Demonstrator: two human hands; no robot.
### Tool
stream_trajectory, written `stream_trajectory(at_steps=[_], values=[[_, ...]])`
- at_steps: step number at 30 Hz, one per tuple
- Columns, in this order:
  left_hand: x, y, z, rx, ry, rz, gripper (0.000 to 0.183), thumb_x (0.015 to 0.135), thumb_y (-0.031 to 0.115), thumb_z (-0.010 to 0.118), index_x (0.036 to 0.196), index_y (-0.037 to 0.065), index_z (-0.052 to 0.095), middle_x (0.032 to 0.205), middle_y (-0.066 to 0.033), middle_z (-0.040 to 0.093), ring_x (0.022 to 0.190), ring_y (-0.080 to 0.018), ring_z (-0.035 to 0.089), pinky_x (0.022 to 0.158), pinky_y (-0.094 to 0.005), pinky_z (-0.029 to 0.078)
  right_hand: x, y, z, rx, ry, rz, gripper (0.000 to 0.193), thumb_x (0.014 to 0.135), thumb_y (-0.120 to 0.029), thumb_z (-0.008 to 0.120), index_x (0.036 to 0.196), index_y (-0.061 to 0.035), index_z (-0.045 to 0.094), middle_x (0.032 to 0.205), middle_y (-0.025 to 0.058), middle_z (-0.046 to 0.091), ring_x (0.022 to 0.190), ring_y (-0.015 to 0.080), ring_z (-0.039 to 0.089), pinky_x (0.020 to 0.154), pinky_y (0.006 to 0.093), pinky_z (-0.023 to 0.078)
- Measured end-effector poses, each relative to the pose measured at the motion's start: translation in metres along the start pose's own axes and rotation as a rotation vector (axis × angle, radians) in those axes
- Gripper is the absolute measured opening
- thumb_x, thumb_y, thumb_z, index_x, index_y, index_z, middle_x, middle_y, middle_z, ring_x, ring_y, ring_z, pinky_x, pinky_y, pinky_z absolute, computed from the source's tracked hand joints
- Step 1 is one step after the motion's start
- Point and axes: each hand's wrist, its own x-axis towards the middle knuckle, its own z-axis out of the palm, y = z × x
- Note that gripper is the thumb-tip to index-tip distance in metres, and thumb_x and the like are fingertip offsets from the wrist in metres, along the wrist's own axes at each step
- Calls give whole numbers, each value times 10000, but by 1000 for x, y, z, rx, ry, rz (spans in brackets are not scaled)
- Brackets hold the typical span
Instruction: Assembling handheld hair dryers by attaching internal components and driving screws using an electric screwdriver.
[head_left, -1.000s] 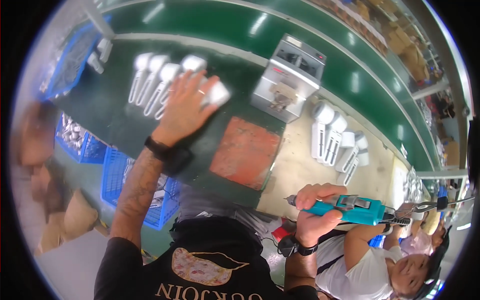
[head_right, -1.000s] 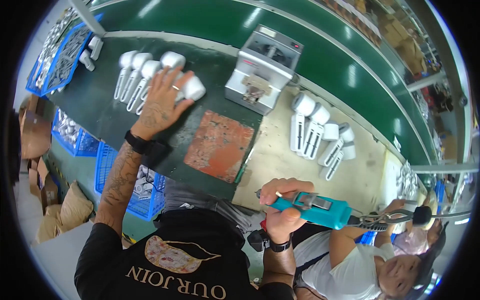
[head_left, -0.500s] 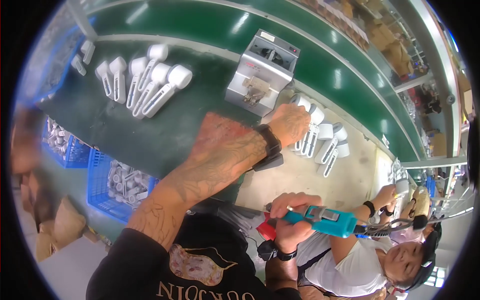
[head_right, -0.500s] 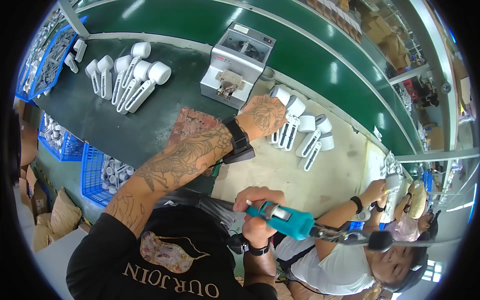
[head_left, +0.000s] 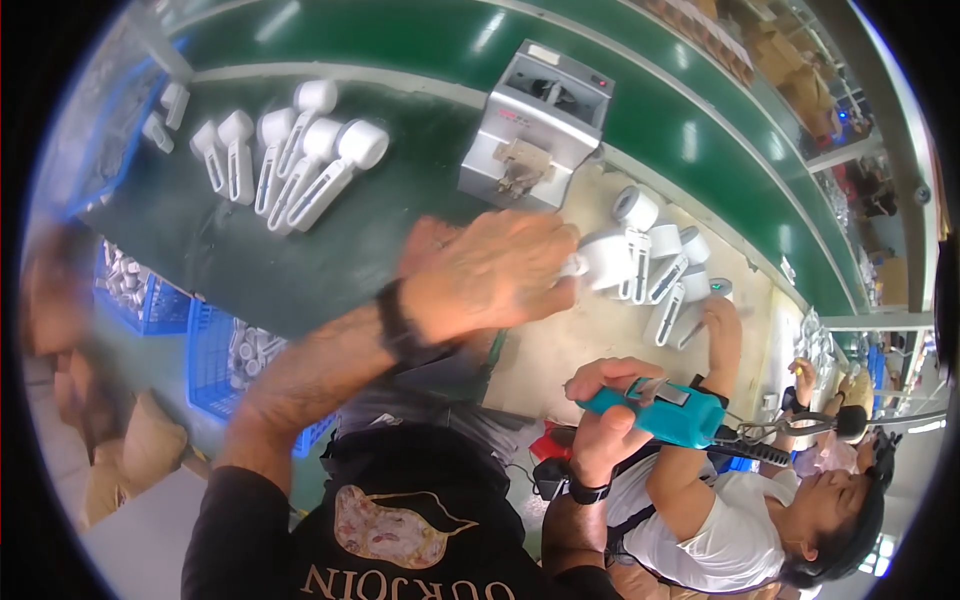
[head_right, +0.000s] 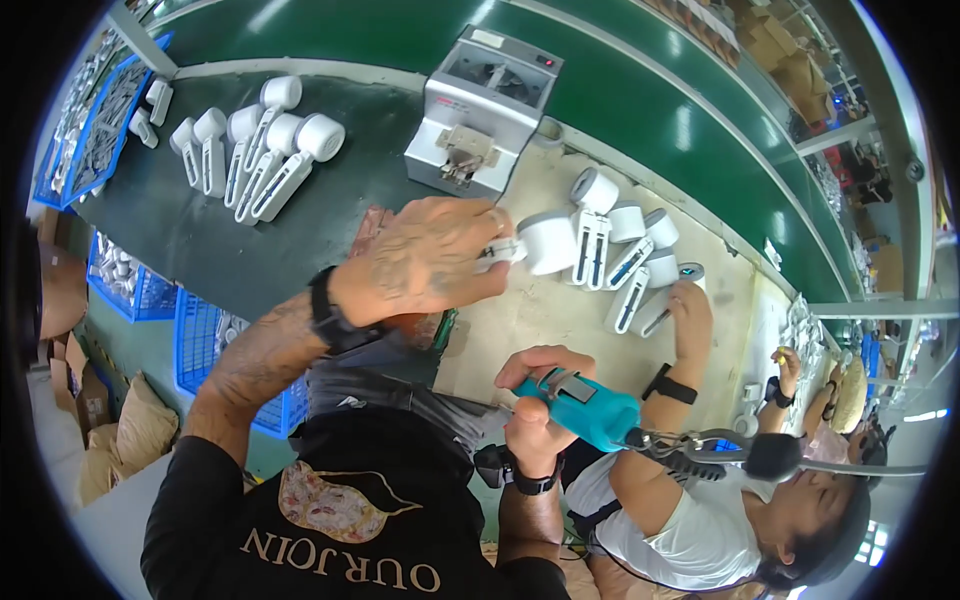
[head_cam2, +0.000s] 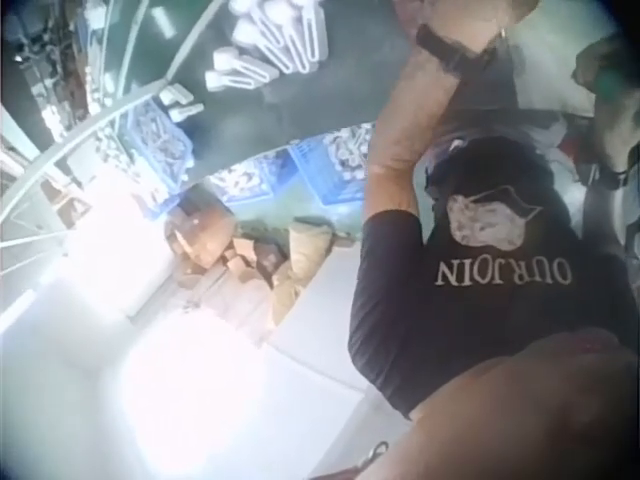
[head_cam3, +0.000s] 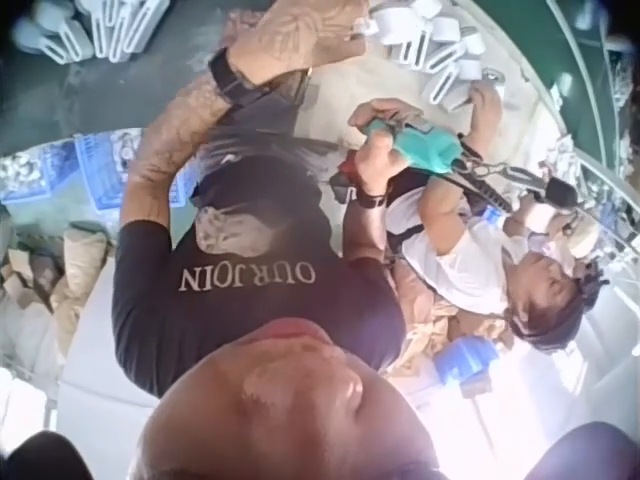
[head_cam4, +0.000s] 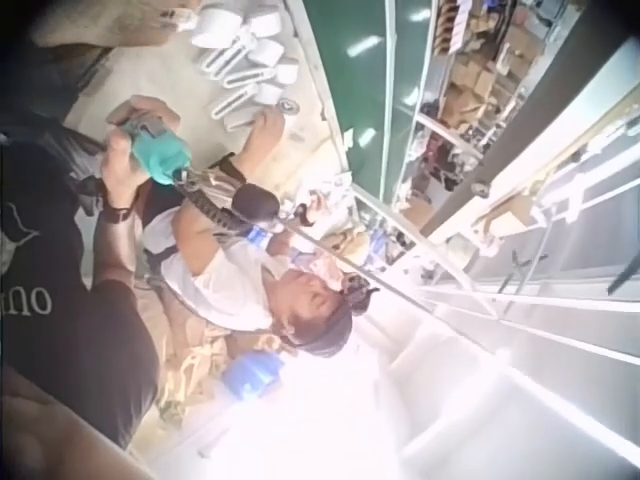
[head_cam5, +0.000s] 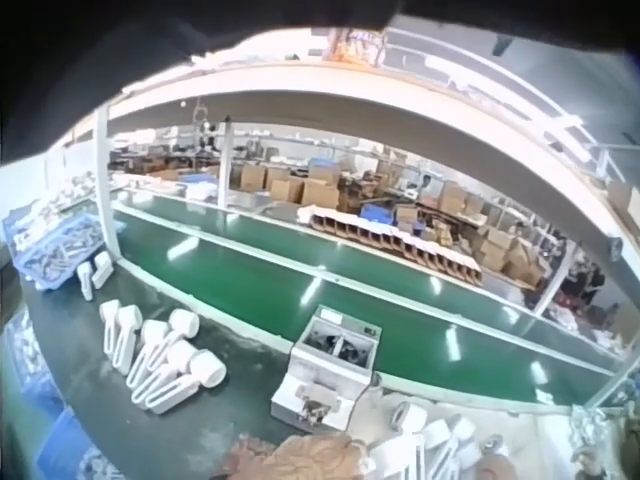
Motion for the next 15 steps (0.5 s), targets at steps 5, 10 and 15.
stream_trajectory(at_steps=[5,10,15], values=[[-44,-19,-24,142,-167,33,321,782,203,749,1050,56,654,970,-93,641,937,-294,677,761,-438,537,10,1,17,-25,-4,15,796,848,-673,716,1134,37,497,784,117,607,661,202,612,594,302,500],[-64,-35,-17,69,-32,84,306,844,259,767,1052,61,660,1030,-92,639,960,-302,661,828,-438,530,32,-10,45,24,-47,-39,772,906,-756,573,1073,-4,520,672,62,512,569,188,508,530,315,424],[-60,-46,-23,-5,-66,84,309,870,300,764,1053,65,680,1026,-89,629,955,-304,645,854,-428,519,78,-11,59,123,-141,-75,744,919,-776,521,1118,-60,563,675,49,496,600,175,480,554,322,381]])
